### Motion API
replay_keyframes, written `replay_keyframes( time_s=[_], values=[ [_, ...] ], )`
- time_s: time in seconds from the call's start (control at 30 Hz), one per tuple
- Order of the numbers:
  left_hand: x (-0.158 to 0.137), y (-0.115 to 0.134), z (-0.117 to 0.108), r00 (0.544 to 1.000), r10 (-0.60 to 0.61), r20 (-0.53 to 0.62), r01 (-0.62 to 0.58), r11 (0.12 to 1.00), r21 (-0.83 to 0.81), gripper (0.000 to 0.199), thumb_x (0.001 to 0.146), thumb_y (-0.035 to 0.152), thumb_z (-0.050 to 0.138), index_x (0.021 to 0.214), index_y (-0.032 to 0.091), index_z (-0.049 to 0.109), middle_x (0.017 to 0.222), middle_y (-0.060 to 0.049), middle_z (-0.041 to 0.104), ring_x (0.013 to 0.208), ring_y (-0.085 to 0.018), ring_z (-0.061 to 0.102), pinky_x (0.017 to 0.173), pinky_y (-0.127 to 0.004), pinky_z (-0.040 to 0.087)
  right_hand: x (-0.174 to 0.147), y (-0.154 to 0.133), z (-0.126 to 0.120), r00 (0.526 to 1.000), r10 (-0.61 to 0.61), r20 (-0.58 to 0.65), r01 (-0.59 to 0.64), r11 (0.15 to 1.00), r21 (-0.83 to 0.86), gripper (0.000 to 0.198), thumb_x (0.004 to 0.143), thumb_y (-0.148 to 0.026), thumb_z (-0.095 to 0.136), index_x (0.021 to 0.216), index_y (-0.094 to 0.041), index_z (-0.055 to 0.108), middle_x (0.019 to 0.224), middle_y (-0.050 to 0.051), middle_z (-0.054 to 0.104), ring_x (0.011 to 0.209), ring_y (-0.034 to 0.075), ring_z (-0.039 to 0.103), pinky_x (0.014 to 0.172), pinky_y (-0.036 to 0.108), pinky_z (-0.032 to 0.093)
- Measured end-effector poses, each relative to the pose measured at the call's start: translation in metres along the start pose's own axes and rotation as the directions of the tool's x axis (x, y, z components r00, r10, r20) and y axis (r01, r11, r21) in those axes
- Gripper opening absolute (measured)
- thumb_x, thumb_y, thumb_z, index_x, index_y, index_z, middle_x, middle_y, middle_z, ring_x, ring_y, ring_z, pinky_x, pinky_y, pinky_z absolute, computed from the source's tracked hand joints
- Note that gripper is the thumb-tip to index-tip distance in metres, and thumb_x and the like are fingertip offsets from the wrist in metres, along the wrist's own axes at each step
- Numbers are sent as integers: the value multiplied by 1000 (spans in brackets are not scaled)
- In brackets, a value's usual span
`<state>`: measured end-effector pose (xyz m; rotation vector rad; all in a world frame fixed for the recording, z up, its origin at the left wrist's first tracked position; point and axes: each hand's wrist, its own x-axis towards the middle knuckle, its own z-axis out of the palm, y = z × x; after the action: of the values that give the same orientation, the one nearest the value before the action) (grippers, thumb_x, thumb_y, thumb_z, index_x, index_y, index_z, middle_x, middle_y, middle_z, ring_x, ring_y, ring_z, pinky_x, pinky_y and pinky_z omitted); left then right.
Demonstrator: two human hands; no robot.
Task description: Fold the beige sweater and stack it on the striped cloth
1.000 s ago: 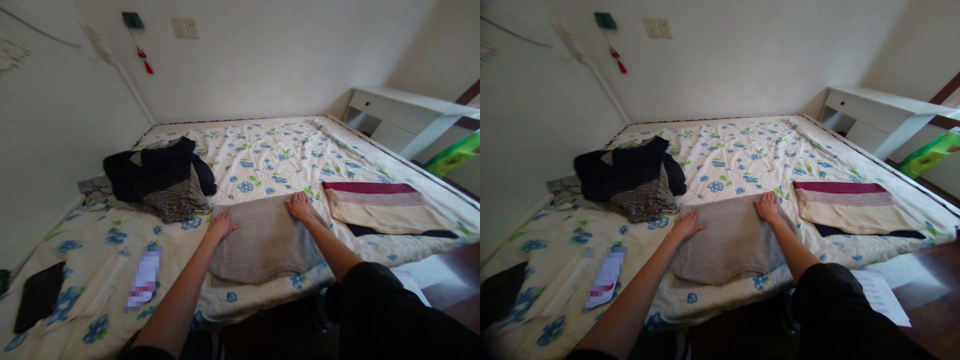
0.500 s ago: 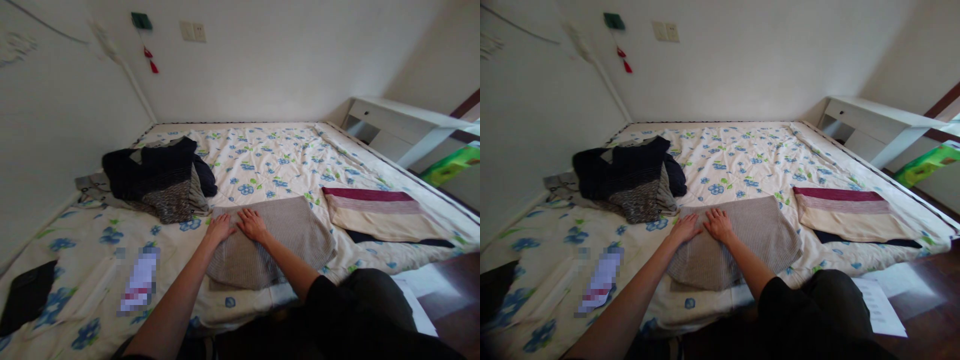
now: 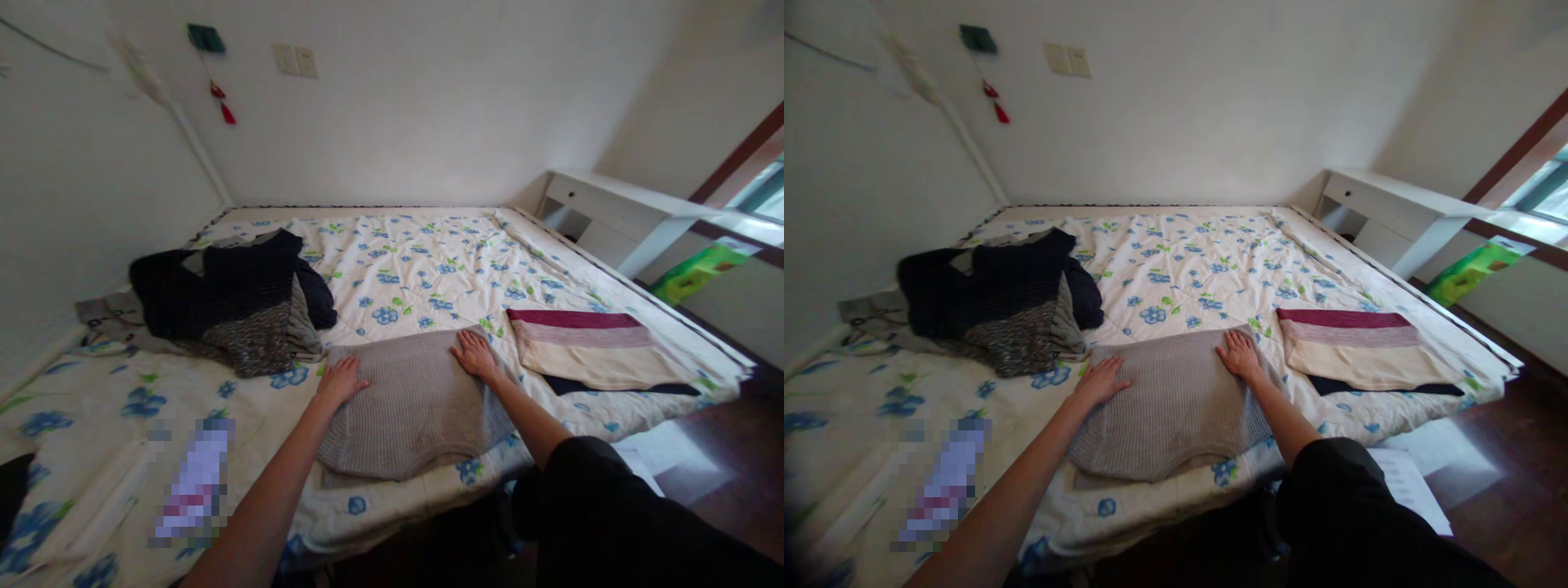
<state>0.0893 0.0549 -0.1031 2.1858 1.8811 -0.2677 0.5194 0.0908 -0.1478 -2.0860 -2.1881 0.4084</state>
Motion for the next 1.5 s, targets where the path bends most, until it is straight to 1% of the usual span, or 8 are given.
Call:
replay_keyframes(
  time_s=[0.17,0.43,0.53,0.63,0.83,1.13,1.33,1.5],
  values=[
    [0,1,-1,1000,-3,6,3,1000,-11,78,105,50,65,174,19,48,183,-22,40,171,-39,38,139,-59,30,1,35,-4,992,125,34,-125,992,12,83,118,-63,30,184,-13,25,190,19,17,177,30,16,141,56,19],
    [-12,14,-12,1000,-16,-11,16,1000,5,76,105,45,65,173,15,48,182,-24,40,170,-42,39,138,-69,25,2,33,-33,968,177,179,-185,982,32,86,116,-61,39,183,-10,23,190,22,16,177,33,16,138,66,24],
    [-25,37,-14,992,33,-118,-32,999,8,71,103,28,59,173,19,50,183,-20,40,171,-40,37,141,-72,13,-17,2,-40,978,197,66,-199,980,26,82,115,-57,43,179,-6,36,185,26,28,175,41,22,137,70,23],
    [-43,74,-7,964,185,-194,-191,981,-15,73,102,18,50,174,26,50,185,-12,39,173,-32,33,144,-63,11,-56,-58,-22,991,27,-133,-20,998,54,75,114,-52,46,176,-9,44,184,23,35,174,41,24,141,63,20],
    [-87,119,46,915,336,-223,-351,936,-30,65,114,42,42,177,25,46,185,-9,41,173,-31,33,142,-60,21,-143,-136,28,941,-299,-160,319,940,118,67,117,-52,37,177,-26,47,184,5,38,174,37,28,143,55,21],
    [-136,83,85,882,234,-408,-277,960,-47,62,114,45,46,174,32,52,184,-4,44,172,-33,34,141,-56,23,-176,-11,13,990,-60,-124,70,995,73,74,116,-59,43,182,-25,38,189,7,27,176,33,21,143,53,15],
    [-175,78,93,850,125,-512,-235,960,-156,59,111,43,50,166,28,62,178,-8,53,168,-36,41,140,-56,26,-196,15,16,996,-26,-90,34,995,89,74,116,-52,44,182,-19,36,189,12,26,176,34,22,142,55,17],
    [-212,71,100,650,-284,-705,0,928,-374,56,106,28,48,156,10,64,170,-25,54,162,-40,47,133,-57,38,-229,31,35,953,31,-302,63,953,297,63,110,-38,47,167,-13,58,179,16,47,170,33,37,140,49,28]
  ],
)
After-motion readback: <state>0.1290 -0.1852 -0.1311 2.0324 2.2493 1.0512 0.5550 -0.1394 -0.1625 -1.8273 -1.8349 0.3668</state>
